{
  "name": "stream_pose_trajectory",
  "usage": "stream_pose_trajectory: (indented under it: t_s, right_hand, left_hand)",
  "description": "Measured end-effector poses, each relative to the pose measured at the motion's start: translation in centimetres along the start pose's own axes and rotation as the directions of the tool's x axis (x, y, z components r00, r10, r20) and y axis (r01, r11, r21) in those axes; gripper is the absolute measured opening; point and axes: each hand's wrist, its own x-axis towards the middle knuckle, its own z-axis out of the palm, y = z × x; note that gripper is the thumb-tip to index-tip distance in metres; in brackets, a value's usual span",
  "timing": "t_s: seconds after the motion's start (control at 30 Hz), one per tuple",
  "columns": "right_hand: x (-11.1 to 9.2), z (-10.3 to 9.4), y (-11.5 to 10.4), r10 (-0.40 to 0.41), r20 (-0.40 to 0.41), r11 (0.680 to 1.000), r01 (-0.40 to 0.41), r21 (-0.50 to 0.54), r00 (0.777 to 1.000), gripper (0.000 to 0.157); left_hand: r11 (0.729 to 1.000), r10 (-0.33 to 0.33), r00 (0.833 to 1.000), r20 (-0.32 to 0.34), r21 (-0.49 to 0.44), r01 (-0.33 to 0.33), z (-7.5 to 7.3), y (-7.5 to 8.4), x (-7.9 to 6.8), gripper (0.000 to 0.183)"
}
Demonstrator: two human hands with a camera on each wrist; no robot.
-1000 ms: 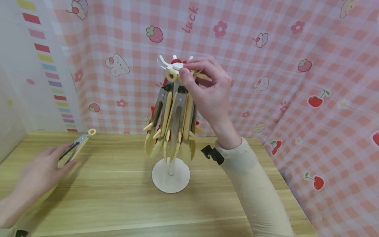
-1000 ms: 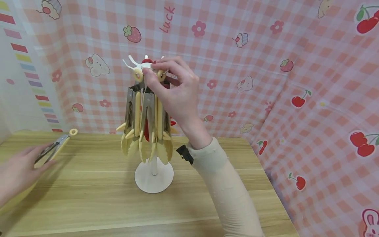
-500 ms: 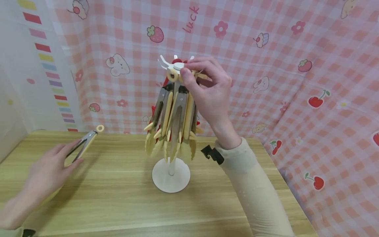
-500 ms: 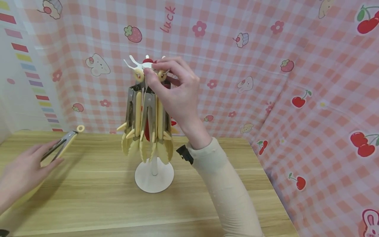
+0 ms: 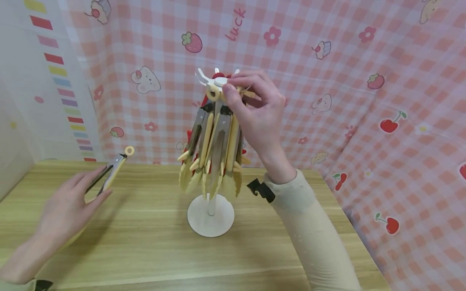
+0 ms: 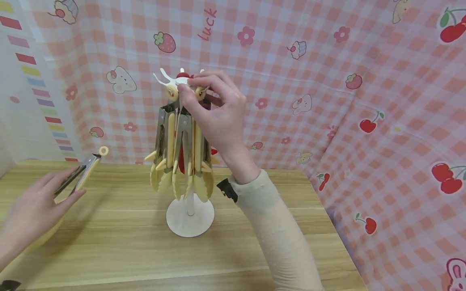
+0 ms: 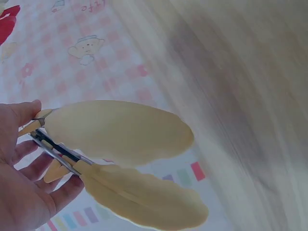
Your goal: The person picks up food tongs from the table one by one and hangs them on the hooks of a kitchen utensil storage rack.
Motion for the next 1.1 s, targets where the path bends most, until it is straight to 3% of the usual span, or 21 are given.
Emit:
stream_pose_trajectory:
  t_s: [0.53, 1.1]
  right_hand:
    - [-0.1, 0.0, -0.1, -0.006, 0.005, 1.0, 0.006, -0.014, 1.0, 0.021]
    - [-0.1, 0.0, 0.2, -0.026, -0.004, 1.0, 0.026, -0.007, 1.0, 0.024]
  left_hand:
    - [0.998, 0.021, 0.994, -0.107, -0.063, -0.028, 0.4, 2.6, 0.6, 0.065]
    - [0.993, 0.015, 0.99, -0.138, -0.111, -0.031, 1.0, 4.8, 1.6, 0.072]
